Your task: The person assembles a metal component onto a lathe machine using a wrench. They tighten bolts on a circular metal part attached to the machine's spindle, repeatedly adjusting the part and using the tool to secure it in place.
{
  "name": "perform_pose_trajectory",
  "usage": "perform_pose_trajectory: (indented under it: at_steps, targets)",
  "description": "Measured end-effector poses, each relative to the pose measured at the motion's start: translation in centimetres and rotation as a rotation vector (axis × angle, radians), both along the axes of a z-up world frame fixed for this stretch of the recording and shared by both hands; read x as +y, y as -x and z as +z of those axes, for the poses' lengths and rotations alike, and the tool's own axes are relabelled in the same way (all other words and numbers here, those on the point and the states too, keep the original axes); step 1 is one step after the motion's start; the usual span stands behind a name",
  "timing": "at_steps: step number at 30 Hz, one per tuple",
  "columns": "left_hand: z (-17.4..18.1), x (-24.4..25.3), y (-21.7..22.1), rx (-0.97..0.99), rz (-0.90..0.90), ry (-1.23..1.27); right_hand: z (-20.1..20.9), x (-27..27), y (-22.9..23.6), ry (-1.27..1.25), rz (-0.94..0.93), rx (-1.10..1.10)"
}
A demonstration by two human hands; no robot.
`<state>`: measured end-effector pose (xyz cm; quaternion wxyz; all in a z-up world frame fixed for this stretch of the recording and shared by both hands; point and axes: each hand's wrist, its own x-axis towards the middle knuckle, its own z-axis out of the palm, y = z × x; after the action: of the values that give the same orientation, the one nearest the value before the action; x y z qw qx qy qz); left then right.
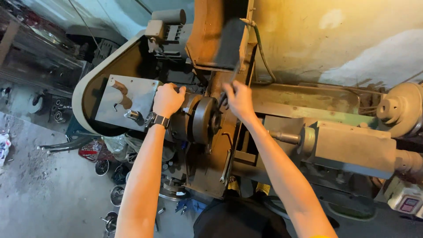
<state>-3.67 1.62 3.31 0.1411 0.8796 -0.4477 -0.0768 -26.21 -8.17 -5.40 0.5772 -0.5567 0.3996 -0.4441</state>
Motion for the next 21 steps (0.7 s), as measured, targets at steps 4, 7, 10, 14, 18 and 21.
perform_pose_trajectory:
  at_steps: [4,7,10,14,18,21]
  targets:
    - [0.6,0.1,0.4,0.013,0.032,-0.022,-1.5,0.2,-0.4,0.081,0.049,0.106]
    - [0.6,0.0,0.3,-0.03,0.031,-0.001,-0.3,0.8,0.3,-0.007,0.017,0.012]
    - [-2.9,0.0,-2.5,-0.091,-0.059,0.076,2.6,2.3,2.2,-0.083,-0.106,-0.209]
    - [-2.0,3.0,-0.4,-0.13,-0.134,0.21,-0.2,11.6,5.6,-0.036,-0.209,-0.302]
    - [-2.4,8.7,4.6,-0.027,-0.037,0.627,-4.2,20.2,7.5,-0.088,0.018,-0.264]
    - [-9.9,14.6,5.9,-0.041,0.08,0.789,-7.4,23.8,8.1,-0.242,0.127,-0.178]
